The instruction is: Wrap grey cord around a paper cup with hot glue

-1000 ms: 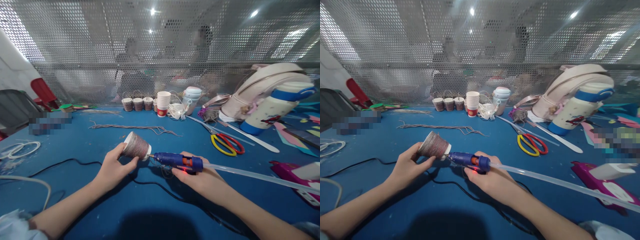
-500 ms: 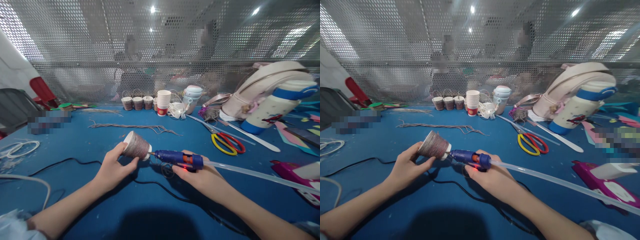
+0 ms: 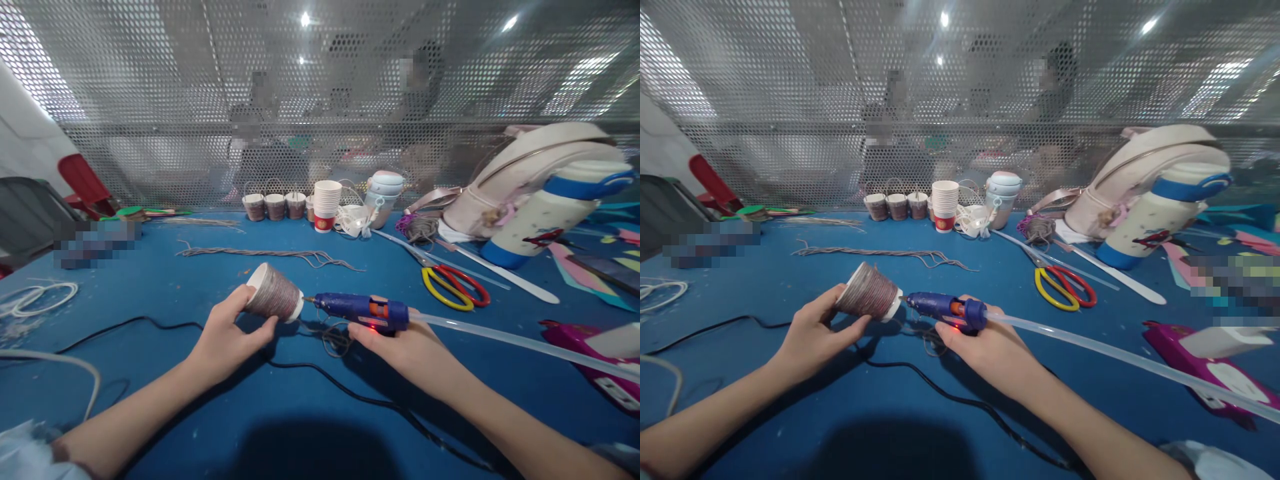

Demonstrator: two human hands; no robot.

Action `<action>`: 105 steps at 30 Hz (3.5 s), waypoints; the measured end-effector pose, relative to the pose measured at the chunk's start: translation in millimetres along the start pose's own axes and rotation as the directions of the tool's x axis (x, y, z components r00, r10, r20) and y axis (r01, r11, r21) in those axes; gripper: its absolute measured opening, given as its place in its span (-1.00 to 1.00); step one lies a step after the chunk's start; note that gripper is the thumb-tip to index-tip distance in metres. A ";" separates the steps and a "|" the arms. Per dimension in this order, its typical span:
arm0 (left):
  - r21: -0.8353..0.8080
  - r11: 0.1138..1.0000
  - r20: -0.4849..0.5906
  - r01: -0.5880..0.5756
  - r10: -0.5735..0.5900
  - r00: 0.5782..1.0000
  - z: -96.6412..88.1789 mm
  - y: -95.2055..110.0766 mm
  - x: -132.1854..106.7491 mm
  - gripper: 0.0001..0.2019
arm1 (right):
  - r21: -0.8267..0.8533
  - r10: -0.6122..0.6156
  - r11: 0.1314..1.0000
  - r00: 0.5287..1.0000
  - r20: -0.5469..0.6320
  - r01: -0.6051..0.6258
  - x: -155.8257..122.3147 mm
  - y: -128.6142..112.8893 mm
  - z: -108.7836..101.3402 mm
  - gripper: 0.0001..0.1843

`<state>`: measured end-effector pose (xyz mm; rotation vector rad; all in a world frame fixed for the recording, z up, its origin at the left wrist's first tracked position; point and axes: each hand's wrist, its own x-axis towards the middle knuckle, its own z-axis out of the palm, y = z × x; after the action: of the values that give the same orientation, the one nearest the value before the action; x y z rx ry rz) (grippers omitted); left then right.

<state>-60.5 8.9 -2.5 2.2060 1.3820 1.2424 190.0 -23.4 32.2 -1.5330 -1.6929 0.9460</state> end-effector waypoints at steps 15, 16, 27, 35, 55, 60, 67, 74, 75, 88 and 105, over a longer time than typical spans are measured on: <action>0.001 1.000 -0.006 0.007 -0.007 1.000 0.2 2.2 1.0 -0.89 | -0.014 -0.026 1.000 0.998 0.062 0.027 -2.6 -0.1 4.8 -0.80; 0.006 1.000 -0.007 0.000 0.000 1.000 0.3 1.8 0.8 -0.89 | -0.012 -0.023 1.000 0.998 0.060 0.023 -2.4 -0.1 5.1 -0.80; 0.048 0.998 -0.017 -0.049 0.049 0.999 0.0 -0.9 0.2 -0.91 | -0.016 -0.013 1.000 1.000 0.009 0.013 -0.2 -1.1 1.3 -0.81; 0.079 0.996 -0.023 -0.048 0.050 0.998 0.8 -0.7 0.2 -0.89 | -0.035 -0.024 0.999 0.999 0.023 0.025 -2.5 -4.4 5.4 -0.78; 0.108 0.983 -0.018 -0.146 0.149 0.989 0.7 -3.2 -0.9 -0.92 | -0.141 0.021 0.990 1.000 -0.021 -0.024 -0.1 1.1 -0.2 -0.68; 0.099 0.988 -0.015 -0.119 0.121 0.993 0.5 -3.7 -1.0 -0.91 | -0.126 -0.034 0.991 0.999 0.004 0.034 -2.9 -0.5 1.9 -0.70; 0.111 0.984 -0.023 -0.137 0.140 0.990 1.8 -5.0 -1.7 -0.90 | -0.162 -0.036 0.986 0.999 -0.014 0.033 -1.2 -0.3 7.6 -0.71; 0.099 0.979 -0.011 -0.176 0.178 0.984 2.0 -4.8 -1.5 -0.93 | -0.128 -0.041 0.991 0.999 -0.031 0.037 -0.3 -2.0 6.4 -0.74; 0.100 0.978 -0.010 -0.181 0.183 0.983 1.9 -4.5 -1.5 -0.94 | -0.127 -0.039 0.991 0.999 -0.032 0.035 -0.2 -2.4 5.7 -0.74; 0.108 0.987 -0.016 -0.119 0.121 0.992 0.5 -0.4 -0.3 -0.95 | -0.150 -0.063 0.987 0.997 -0.038 0.056 -2.1 -0.5 7.0 -0.76; 0.093 0.989 -0.002 -0.116 0.116 0.993 0.8 -1.0 -0.9 -0.93 | -0.164 -0.031 0.986 0.998 -0.049 0.022 -0.3 -1.7 8.5 -0.77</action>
<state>-60.6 8.8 -4.0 2.3772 1.3570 1.2494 181.8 -24.5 29.2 -1.6213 -1.7864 0.7635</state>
